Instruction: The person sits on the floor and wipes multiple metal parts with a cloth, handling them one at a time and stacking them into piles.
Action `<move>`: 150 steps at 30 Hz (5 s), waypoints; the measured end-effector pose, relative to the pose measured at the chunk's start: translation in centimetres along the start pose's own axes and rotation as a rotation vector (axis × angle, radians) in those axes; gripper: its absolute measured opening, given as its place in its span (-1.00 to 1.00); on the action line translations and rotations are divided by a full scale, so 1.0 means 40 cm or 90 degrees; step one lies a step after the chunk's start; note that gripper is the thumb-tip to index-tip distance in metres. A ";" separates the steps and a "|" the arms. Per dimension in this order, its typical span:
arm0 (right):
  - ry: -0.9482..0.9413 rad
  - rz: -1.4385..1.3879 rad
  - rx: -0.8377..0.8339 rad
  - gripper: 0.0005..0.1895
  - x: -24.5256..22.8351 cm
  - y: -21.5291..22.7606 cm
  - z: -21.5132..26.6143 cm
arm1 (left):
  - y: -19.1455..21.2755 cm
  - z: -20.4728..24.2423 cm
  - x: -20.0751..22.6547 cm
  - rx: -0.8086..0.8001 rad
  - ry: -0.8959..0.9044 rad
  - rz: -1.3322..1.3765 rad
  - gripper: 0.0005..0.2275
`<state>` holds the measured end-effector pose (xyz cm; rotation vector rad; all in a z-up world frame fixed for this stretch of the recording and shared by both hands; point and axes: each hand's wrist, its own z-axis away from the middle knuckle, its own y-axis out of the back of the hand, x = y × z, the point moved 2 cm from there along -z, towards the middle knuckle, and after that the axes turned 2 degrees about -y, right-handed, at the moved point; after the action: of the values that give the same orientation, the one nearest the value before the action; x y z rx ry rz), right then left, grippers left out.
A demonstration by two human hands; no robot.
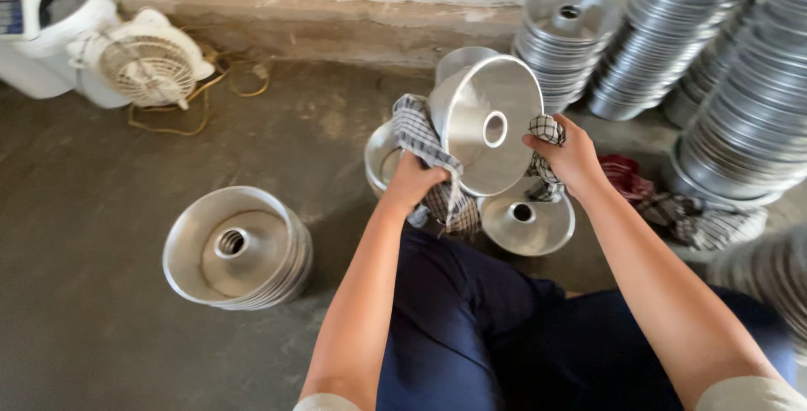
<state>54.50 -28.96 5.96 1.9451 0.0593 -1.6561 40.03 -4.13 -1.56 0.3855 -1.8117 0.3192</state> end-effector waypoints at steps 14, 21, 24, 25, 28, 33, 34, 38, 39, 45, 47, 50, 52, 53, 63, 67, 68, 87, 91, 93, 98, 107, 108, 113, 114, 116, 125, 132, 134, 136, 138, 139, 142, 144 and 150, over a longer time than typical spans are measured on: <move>0.062 0.249 0.185 -0.32 0.292 0.242 0.115 | -0.232 0.089 0.132 -0.156 -0.216 -0.404 -0.28; 0.054 0.205 0.223 -0.37 0.371 0.244 0.134 | -0.243 0.080 0.079 -0.215 -0.203 -0.471 -0.32; 0.028 0.171 0.217 -0.30 0.355 0.234 0.134 | -0.247 0.080 0.079 -0.186 -0.311 -0.472 -0.22; 0.020 0.178 0.209 -0.31 0.348 0.229 0.134 | -0.248 0.079 0.076 -0.199 -0.280 -0.493 -0.25; 0.003 0.190 0.189 -0.30 0.339 0.227 0.137 | -0.256 0.077 0.070 -0.234 -0.185 -0.550 -0.31; 0.056 0.132 0.209 -0.31 0.342 0.226 0.141 | -0.257 0.077 0.068 -0.258 -0.108 -0.573 -0.36; 0.042 0.130 0.219 -0.31 0.346 0.226 0.139 | -0.255 0.077 0.067 -0.240 -0.142 -0.535 -0.36; -0.020 0.153 0.259 -0.34 0.355 0.214 0.148 | -0.239 0.083 0.034 -0.140 -0.258 -0.395 -0.27; -0.036 0.167 0.272 -0.35 0.345 0.218 0.146 | -0.236 0.079 0.020 -0.108 -0.285 -0.361 -0.23; 0.070 -0.688 0.131 -0.57 0.176 0.206 0.106 | -0.253 0.082 -0.148 0.095 0.016 0.153 -0.53; -0.016 -0.661 0.055 -0.54 0.118 0.150 0.100 | -0.258 0.076 -0.194 0.146 0.033 0.104 -0.57; 0.250 0.127 -0.090 -0.70 0.054 -0.018 0.125 | -0.250 0.084 -0.229 0.147 0.046 0.179 -0.63; 0.561 0.502 -0.091 -0.68 0.041 -0.097 0.145 | -0.240 0.082 -0.219 0.130 0.021 0.184 -0.64; 0.583 0.579 -0.110 -0.70 0.043 -0.137 0.134 | -0.235 0.093 -0.209 0.128 0.003 0.138 -0.63; 0.279 0.854 -0.099 -0.57 0.087 -0.184 0.003 | -0.248 0.141 -0.038 0.117 -0.094 0.065 -0.67; 0.427 0.730 -0.002 -0.36 0.107 -0.201 0.067 | -0.250 0.148 0.000 0.124 -0.109 0.053 -0.62; 0.313 0.633 -0.047 -0.39 0.118 -0.188 0.051 | -0.251 0.153 0.013 0.115 -0.154 0.016 -0.57; 0.121 0.304 -0.084 -0.61 0.185 -0.209 0.132 | -0.168 0.111 -0.296 0.329 -0.003 0.397 -0.61; 0.101 0.312 -0.226 -0.58 0.021 -0.196 0.185 | -0.192 0.104 -0.298 0.257 -0.018 0.353 -0.61; -0.126 0.088 -0.267 -0.44 -0.043 -0.186 0.147 | -0.211 0.107 -0.284 0.180 -0.010 0.264 -0.65; -0.102 -0.502 -0.199 -0.38 -0.044 -0.220 0.172 | -0.230 0.142 -0.207 0.105 -0.047 0.110 -0.53; 0.170 -0.055 -0.266 -0.50 0.109 -0.182 0.110 | -0.216 0.150 -0.098 0.146 -0.046 0.227 -0.61; 0.122 -0.156 -0.255 -0.54 0.113 -0.187 0.097 | -0.225 0.150 -0.085 0.116 -0.091 0.153 -0.62; 0.019 -0.468 -0.093 -0.52 0.177 -0.228 0.141 | -0.243 0.169 -0.081 0.030 -0.116 0.048 -0.68; 0.142 -0.362 -0.137 -0.50 0.182 -0.229 0.155 | -0.240 0.165 -0.087 0.041 -0.125 0.049 -0.67; 0.327 -0.117 -0.209 -0.51 0.196 -0.219 0.186 | -0.219 0.154 -0.112 0.110 -0.048 0.071 -0.72; 0.444 0.859 -0.379 -0.75 0.115 0.015 0.031 | -0.174 0.126 -0.152 0.090 0.018 0.137 -0.67; 0.489 0.634 -0.027 -0.39 0.088 -0.049 0.116 | -0.191 0.149 -0.180 0.103 0.019 0.129 -0.66; 0.492 0.596 0.030 -0.34 0.107 -0.058 0.161 | -0.191 0.165 -0.196 0.127 0.041 0.149 -0.62; 0.481 0.561 0.051 -0.36 0.124 -0.054 0.191 | -0.183 0.171 -0.197 0.128 0.030 0.166 -0.59; 0.522 0.600 0.031 -0.41 0.143 -0.036 0.210 | -0.198 0.172 -0.188 0.100 -0.008 0.192 -0.57; 0.544 0.623 0.026 -0.43 0.148 -0.021 0.210 | -0.209 0.166 -0.183 0.103 0.014 0.200 -0.57; 0.604 0.676 0.043 -0.60 0.160 -0.002 0.217 | -0.225 0.169 -0.167 0.111 0.055 0.225 -0.57; 0.576 0.691 0.017 -0.70 0.166 -0.012 0.228 | -0.224 0.176 -0.160 0.115 0.051 0.243 -0.59; 0.357 0.600 -0.149 -0.67 0.165 -0.099 0.295 | -0.231 0.165 -0.153 0.141 -0.120 0.094 -0.57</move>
<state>43.94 -33.12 -2.38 1.7644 -0.3737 -0.4638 39.66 -14.63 -9.05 0.4490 -2.0007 0.6083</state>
